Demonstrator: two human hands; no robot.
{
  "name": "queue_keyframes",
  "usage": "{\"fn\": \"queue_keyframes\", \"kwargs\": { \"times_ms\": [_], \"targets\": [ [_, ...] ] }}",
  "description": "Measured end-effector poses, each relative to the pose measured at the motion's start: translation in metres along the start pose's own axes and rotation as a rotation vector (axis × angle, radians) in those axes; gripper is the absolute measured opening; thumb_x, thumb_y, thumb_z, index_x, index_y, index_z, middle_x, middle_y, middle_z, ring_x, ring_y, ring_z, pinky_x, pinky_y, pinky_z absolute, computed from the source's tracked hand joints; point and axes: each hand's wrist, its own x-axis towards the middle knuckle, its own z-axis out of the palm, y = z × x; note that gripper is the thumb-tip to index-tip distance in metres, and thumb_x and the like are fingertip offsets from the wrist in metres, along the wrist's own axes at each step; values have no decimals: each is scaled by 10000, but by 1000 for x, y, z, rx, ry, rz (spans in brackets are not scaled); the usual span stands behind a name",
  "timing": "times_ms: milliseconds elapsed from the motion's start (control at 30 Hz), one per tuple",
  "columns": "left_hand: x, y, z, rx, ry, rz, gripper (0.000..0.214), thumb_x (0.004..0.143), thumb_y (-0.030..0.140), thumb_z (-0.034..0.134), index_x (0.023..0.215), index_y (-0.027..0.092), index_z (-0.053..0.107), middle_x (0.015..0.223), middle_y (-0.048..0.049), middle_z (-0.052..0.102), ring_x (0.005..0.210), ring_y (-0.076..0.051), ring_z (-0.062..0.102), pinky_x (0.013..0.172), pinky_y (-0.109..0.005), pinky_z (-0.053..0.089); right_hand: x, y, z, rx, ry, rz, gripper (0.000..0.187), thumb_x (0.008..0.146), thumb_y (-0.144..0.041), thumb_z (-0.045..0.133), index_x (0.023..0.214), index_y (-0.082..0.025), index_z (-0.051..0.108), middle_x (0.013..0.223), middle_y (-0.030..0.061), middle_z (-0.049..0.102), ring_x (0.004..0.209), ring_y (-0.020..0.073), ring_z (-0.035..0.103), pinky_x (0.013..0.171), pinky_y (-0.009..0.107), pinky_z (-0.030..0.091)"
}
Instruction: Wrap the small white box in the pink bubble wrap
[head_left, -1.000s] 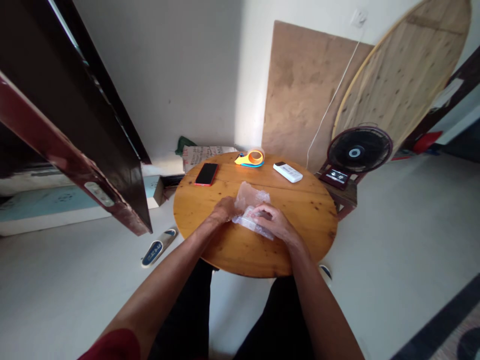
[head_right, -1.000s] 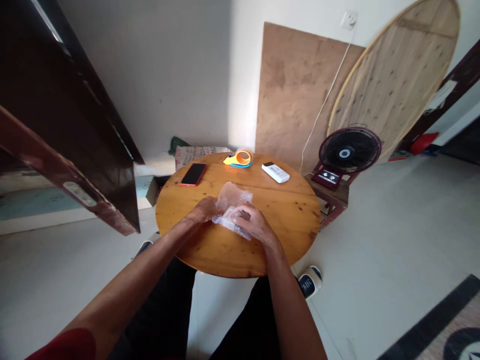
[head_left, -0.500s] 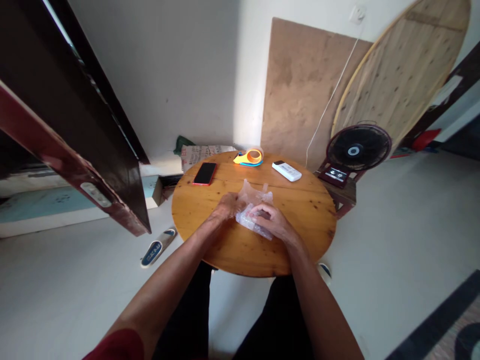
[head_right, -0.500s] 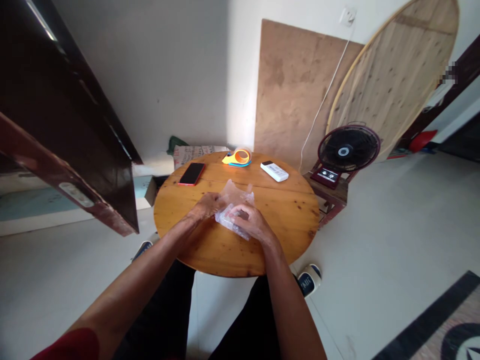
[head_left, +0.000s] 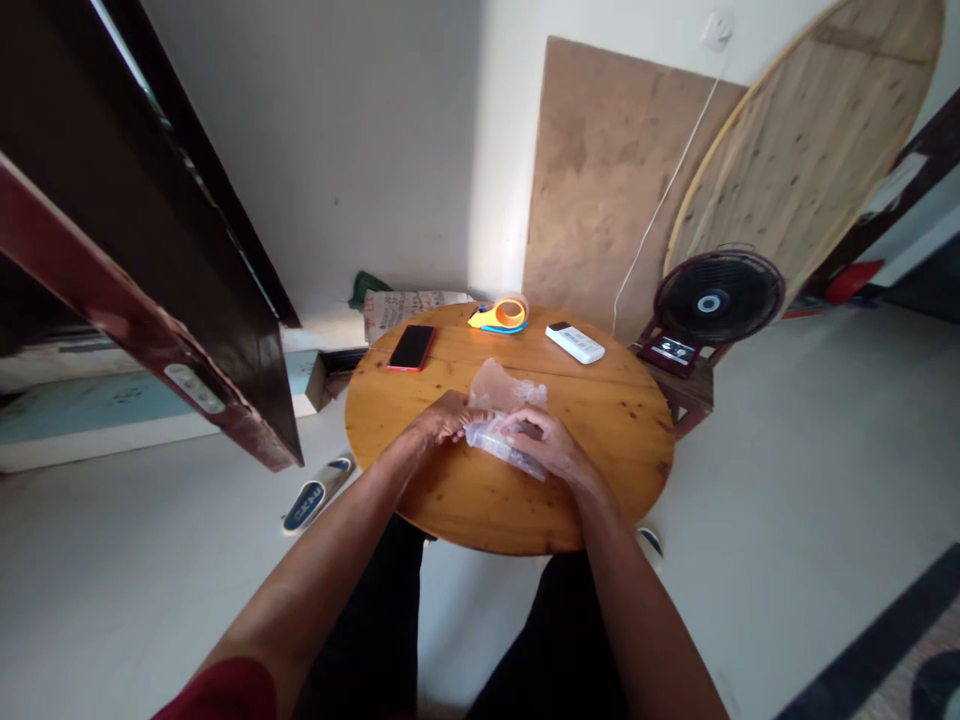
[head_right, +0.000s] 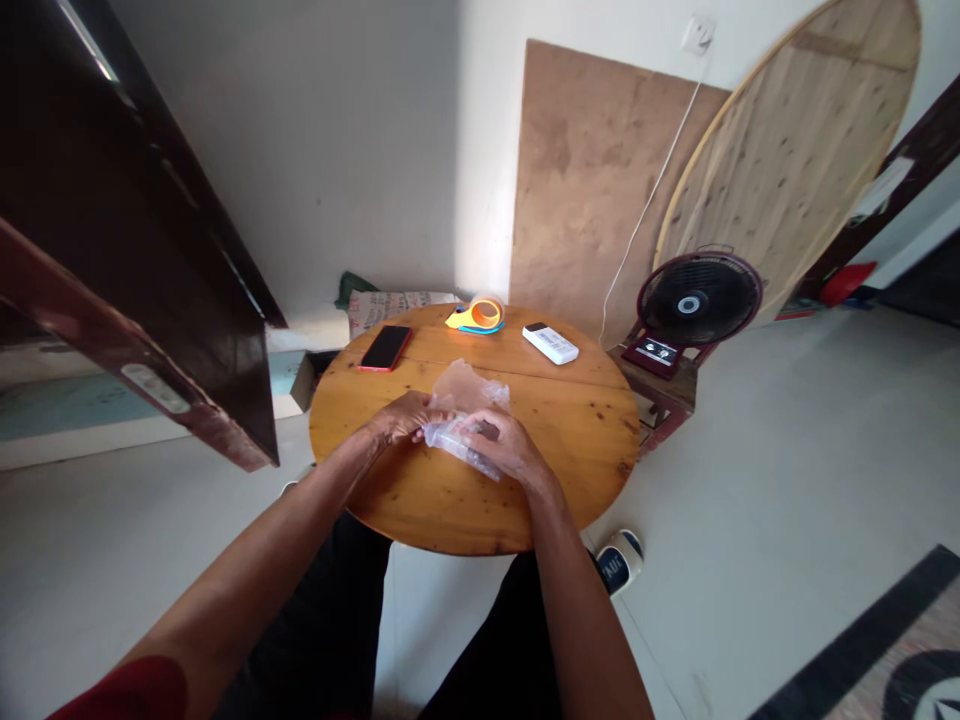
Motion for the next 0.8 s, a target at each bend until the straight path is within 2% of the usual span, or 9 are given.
{"fn": "queue_keyframes", "kwargs": {
  "times_ms": [200, 333, 433, 533, 667, 800],
  "targets": [
    [6, -4, 3, -21, 32, 56, 269, 761, 370, 645, 657, 151, 528, 396, 74, 421, 333, -52, 357, 373, -178, 301, -2, -1, -1, -15, 6, 21, 161, 826, -302, 614, 945, -216, 681, 972, 21, 690, 904, 183, 618, 824, 298, 452],
    [5, -2, 3, 258, 131, 49, 230, 822, 328, 565, 697, 135, 584, 442, 52, 465, 376, -61, 415, 419, -179, 337, -2, -1, -1, -4, 1, 16, 161, 823, -308, 616, 941, -219, 681, 984, 23, 691, 932, 188, 618, 848, 308, 452],
    [3, 1, 2, 402, 194, 27, 189, 791, 288, 590, 699, 128, 626, 512, 10, 547, 512, -101, 548, 491, -183, 372, -1, 1, -1, 2, 5, 6, 168, 824, -316, 615, 945, -218, 680, 1002, 26, 689, 963, 191, 615, 867, 314, 449],
    [3, 5, 7, 553, 256, 19, 216, 739, 337, 639, 768, 125, 671, 717, -76, 676, 764, -200, 654, 625, -222, 443, -1, 1, 0, 10, 12, 9, 169, 824, -320, 613, 945, -221, 679, 1009, 28, 689, 967, 191, 617, 874, 321, 450],
    [5, 9, 16, 876, 316, 26, 369, 802, 444, 538, 948, 142, 691, 1014, -166, 700, 973, -280, 656, 793, -313, 492, -1, 2, 1, 21, 12, 16, 149, 825, -298, 606, 935, -229, 678, 1000, 20, 691, 952, 184, 623, 872, 318, 452],
    [9, 11, 17, 904, 303, 22, 391, 811, 438, 514, 978, 131, 688, 1047, -194, 689, 1009, -299, 648, 828, -342, 496, 0, 1, 0, 11, 18, 7, 138, 817, -288, 614, 921, -230, 683, 982, 16, 694, 933, 181, 627, 864, 313, 453]
  ]
}}
